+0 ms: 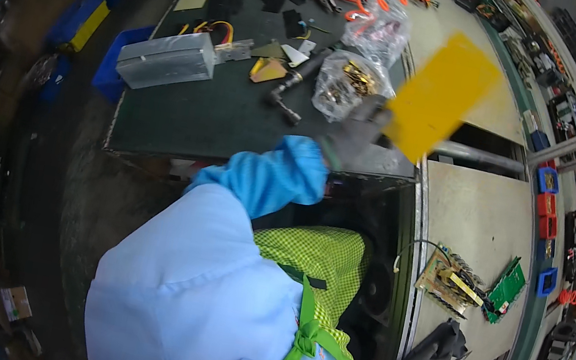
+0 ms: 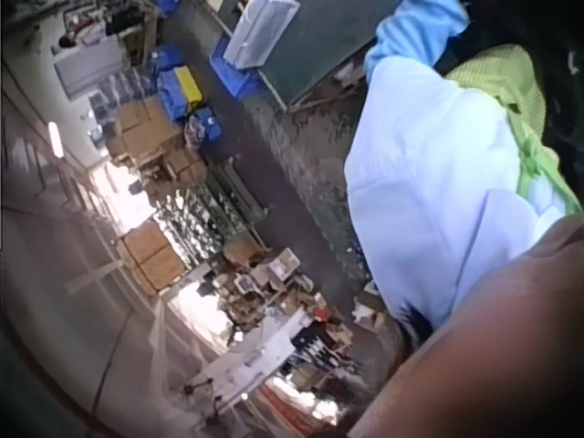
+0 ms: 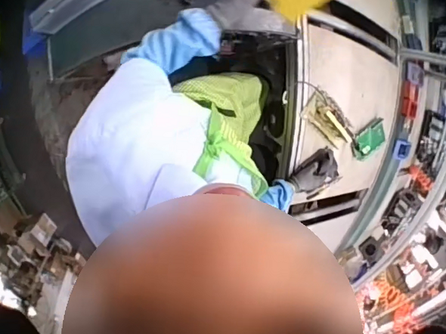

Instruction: The person wipes a silver metal heat sink and a green circuit board with a dark cloth at a factory workstation. They handle the components one at a time, turning them over to clean different sides, and place them on the table. The person also moves a yellow plastic sheet and a metal bracket during the process.

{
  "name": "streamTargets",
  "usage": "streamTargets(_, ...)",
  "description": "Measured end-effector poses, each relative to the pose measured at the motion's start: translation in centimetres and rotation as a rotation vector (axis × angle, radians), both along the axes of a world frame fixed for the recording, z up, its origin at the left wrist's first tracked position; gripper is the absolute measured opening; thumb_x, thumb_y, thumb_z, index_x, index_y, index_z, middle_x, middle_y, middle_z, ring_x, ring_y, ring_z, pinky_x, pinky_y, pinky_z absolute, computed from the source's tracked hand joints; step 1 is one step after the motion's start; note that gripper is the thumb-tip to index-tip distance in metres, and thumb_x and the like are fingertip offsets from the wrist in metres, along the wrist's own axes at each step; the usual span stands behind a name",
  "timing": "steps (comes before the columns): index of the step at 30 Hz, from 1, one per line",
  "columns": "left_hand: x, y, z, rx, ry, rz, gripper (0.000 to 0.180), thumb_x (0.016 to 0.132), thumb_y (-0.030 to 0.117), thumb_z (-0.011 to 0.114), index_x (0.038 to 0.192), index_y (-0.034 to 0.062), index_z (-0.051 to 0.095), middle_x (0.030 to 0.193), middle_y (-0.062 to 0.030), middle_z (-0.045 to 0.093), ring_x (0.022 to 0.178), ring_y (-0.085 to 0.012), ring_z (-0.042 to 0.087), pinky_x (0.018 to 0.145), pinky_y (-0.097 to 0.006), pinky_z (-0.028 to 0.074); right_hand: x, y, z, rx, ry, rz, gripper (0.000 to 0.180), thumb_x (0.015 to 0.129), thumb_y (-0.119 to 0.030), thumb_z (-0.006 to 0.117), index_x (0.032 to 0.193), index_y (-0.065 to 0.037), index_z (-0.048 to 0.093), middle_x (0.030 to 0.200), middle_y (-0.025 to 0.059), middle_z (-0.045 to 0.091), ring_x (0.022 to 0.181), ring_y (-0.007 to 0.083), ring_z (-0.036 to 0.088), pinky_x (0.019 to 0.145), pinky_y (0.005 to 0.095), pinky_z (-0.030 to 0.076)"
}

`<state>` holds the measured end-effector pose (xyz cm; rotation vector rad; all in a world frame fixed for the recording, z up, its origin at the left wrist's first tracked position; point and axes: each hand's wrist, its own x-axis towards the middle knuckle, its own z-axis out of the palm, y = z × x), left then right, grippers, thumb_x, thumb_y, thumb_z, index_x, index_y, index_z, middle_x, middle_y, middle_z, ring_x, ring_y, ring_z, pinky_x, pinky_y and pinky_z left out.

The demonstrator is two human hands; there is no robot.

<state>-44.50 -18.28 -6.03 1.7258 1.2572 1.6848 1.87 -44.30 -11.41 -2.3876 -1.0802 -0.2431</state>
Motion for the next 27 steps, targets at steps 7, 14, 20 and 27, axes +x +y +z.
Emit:
streamTargets(7, -15.7, -9.6, 0.5, -0.324, -0.649, 0.199, 0.024, 0.098, 0.024, 0.049, 0.116, 0.009, 0.054, 0.1, -0.0023, 0.063, 0.08, -0.0105, 0.063, 0.056, -0.023, 0.051, 1.0, -0.1, -0.2, -0.086, -0.01, -0.014, 0.052, 0.085, -0.02, 0.062, 0.127, 0.006, 0.048, 0.127, 0.023, 0.053, 0.117, 0.0365, 0.049, 0.102, 0.0409, 0.036)
streamTargets(14, -22.3, -12.3, 5.4, -0.168, -0.683, 0.399, 0.032, 0.098, 0.037, 0.046, 0.101, 0.0085, 0.059, 0.082, -0.0005, 0.064, 0.058, -0.0086, 0.054, 0.052, -0.021, 0.041, 1.8, 0.5, -0.7, -0.092, -0.027, -0.046, 0.054, 0.087, -0.021, 0.062, 0.13, 0.006, 0.045, 0.13, 0.0233, 0.051, 0.12, 0.0365, 0.048, 0.104, 0.0398, 0.035)
streamTargets(20, -41.0, -8.0, 11.5, -0.24, -0.472, 0.657, 0.02, 0.095, 0.023, 0.052, 0.104, 0.0082, 0.061, 0.089, -0.0051, 0.066, 0.063, -0.011, 0.06, 0.054, -0.021, 0.047, 1.8, -0.1, -0.7, -0.117, -0.04, -0.044, 0.059, 0.089, -0.027, 0.061, 0.133, 0.007, 0.042, 0.133, 0.0251, 0.047, 0.123, 0.0382, 0.045, 0.106, 0.0403, 0.034)
streamTargets(27, -62.9, -2.4, 4.1, -0.773, -0.259, 0.662, 0.026, 0.093, 0.009, 0.045, 0.116, -0.0005, 0.052, 0.106, -0.0178, 0.064, 0.079, -0.0237, 0.067, 0.055, -0.028, 0.056, 3.3, 0.4, -1.6, -0.187, 0.0, -0.084, 0.067, 0.091, -0.033, 0.056, 0.14, 0.006, 0.033, 0.142, 0.0251, 0.04, 0.132, 0.036, 0.038, 0.111, 0.037, 0.029)
